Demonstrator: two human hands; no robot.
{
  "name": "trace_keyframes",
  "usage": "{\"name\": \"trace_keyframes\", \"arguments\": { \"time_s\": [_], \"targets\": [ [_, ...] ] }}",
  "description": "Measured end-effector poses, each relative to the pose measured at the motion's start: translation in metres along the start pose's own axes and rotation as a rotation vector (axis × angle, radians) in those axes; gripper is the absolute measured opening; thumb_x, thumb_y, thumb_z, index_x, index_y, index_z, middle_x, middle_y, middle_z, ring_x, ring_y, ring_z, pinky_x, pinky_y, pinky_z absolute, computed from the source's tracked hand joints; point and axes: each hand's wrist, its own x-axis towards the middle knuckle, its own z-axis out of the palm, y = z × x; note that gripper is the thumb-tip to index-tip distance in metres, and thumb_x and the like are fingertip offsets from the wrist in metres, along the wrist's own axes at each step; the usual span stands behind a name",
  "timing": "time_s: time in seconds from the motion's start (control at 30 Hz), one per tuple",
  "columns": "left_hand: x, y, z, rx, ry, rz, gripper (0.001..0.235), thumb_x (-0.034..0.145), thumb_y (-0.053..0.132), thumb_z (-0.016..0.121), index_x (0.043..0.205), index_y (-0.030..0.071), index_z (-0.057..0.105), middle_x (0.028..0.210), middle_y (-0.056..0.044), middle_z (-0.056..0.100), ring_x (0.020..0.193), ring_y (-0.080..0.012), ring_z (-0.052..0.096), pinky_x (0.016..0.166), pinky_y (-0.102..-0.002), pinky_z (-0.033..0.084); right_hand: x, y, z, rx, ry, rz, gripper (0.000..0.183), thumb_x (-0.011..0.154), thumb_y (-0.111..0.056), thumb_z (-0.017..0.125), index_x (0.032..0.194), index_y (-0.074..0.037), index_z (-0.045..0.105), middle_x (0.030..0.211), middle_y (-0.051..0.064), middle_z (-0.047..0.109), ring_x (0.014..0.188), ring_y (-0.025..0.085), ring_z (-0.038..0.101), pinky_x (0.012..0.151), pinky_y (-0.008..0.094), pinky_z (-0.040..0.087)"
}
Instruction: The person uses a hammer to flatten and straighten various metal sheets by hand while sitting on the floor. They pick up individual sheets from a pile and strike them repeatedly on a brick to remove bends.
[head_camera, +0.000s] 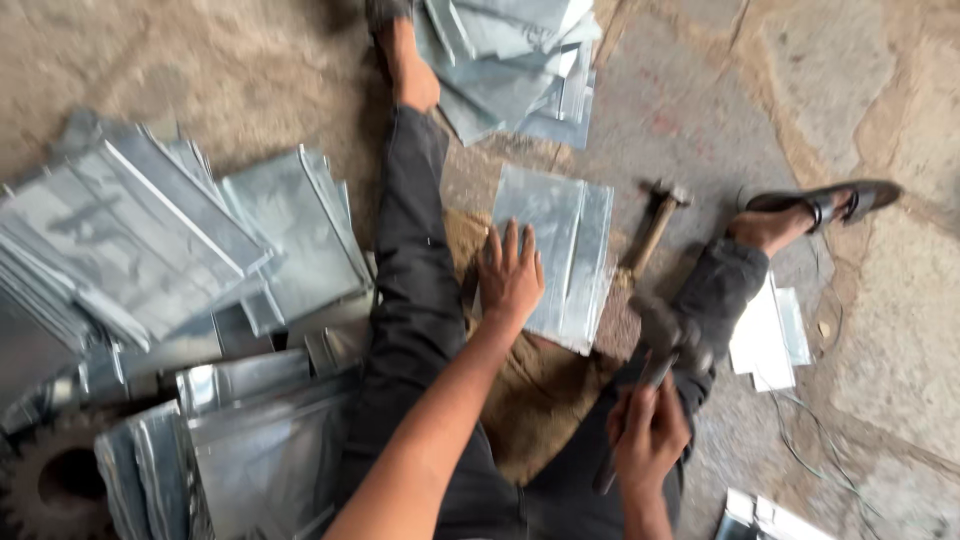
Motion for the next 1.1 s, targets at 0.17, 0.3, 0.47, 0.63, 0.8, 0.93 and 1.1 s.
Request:
{"name": "trace_keyframes", "arguments": {
  "time_s": [0.17, 0.3, 0.47, 0.63, 0.8, 0.93, 1.1],
  "targets": [
    [0.004, -0.004, -0.005, 0.018, -0.010, 0.018, 0.056, 0.103, 0.036, 0.049, 0.154, 0.013, 0.047, 0.161, -0.014, 0.038, 0.146, -0.0411, 0.036, 0.112, -0.060, 0.036, 0.014, 0.017, 0.012, -0.517, -0.210, -0.133, 0.039, 0.103, -0.023, 0.063, 0.134, 0.002, 0.064, 0.072, 0.001, 0.065, 0.064, 0.005, 0.053, 0.055, 0.022, 0.046],
    [-0.010, -0.008, -0.003, 0.054, 0.016, 0.044, 0.053, 0.105, 0.033, 0.049, 0.155, 0.015, 0.047, 0.163, -0.012, 0.039, 0.148, -0.0407, 0.036, 0.116, -0.060, 0.036, -0.001, 0.018, -0.004, -0.368, -0.144, 0.152, 0.048, 0.104, -0.025, 0.060, 0.147, -0.004, 0.060, 0.069, 0.006, 0.054, 0.060, 0.009, 0.045, 0.051, 0.029, 0.037],
    [0.005, -0.003, -0.006, 0.067, -0.054, 0.028, 0.056, 0.101, 0.035, 0.048, 0.154, 0.016, 0.046, 0.162, -0.012, 0.038, 0.147, -0.0406, 0.034, 0.113, -0.062, 0.035, 0.003, 0.018, 0.007, -0.486, -0.185, 0.075, 0.046, 0.101, -0.026, 0.061, 0.142, -0.008, 0.063, 0.062, 0.004, 0.056, 0.054, 0.007, 0.047, 0.050, 0.025, 0.040],
    [-0.001, -0.010, -0.005, 0.102, -0.092, 0.049, 0.056, 0.104, 0.039, 0.043, 0.156, 0.017, 0.041, 0.163, -0.012, 0.037, 0.149, -0.0392, 0.033, 0.114, -0.061, 0.035, 0.006, 0.040, 0.009, -0.427, -0.269, 0.257, 0.045, 0.100, -0.029, 0.064, 0.142, -0.012, 0.063, 0.065, 0.007, 0.058, 0.055, 0.008, 0.048, 0.048, 0.027, 0.040],
    [0.010, -0.011, -0.003, 0.119, -0.160, 0.052, 0.061, 0.105, 0.047, 0.039, 0.158, 0.018, 0.036, 0.163, -0.013, 0.032, 0.149, -0.0386, 0.031, 0.114, -0.062, 0.033, 0.002, 0.047, -0.015, -0.294, -0.162, 0.399, 0.051, 0.102, -0.029, 0.058, 0.151, -0.018, 0.048, 0.066, 0.010, 0.058, 0.053, 0.016, 0.052, 0.049, 0.036, 0.040],
    [0.002, -0.011, 0.002, 0.121, -0.178, 0.052, 0.063, 0.105, 0.052, 0.038, 0.159, 0.020, 0.034, 0.165, -0.012, 0.029, 0.148, -0.0401, 0.029, 0.115, -0.063, 0.030, -0.006, 0.060, -0.029, -0.622, -0.126, 0.338, 0.052, 0.099, -0.027, 0.063, 0.149, -0.021, 0.050, 0.067, 0.012, 0.068, 0.056, 0.020, 0.062, 0.055, 0.039, 0.048],
    [0.002, -0.017, -0.007, 0.132, -0.227, 0.067, 0.063, 0.106, 0.053, 0.037, 0.160, 0.020, 0.033, 0.166, -0.011, 0.029, 0.150, -0.0383, 0.028, 0.117, -0.064, 0.030, -0.001, 0.073, -0.019, -0.555, -0.133, 0.115, 0.053, 0.096, -0.025, 0.067, 0.146, -0.019, 0.051, 0.084, 0.012, 0.073, 0.066, 0.016, 0.071, 0.058, 0.035, 0.054]
  ]
}}
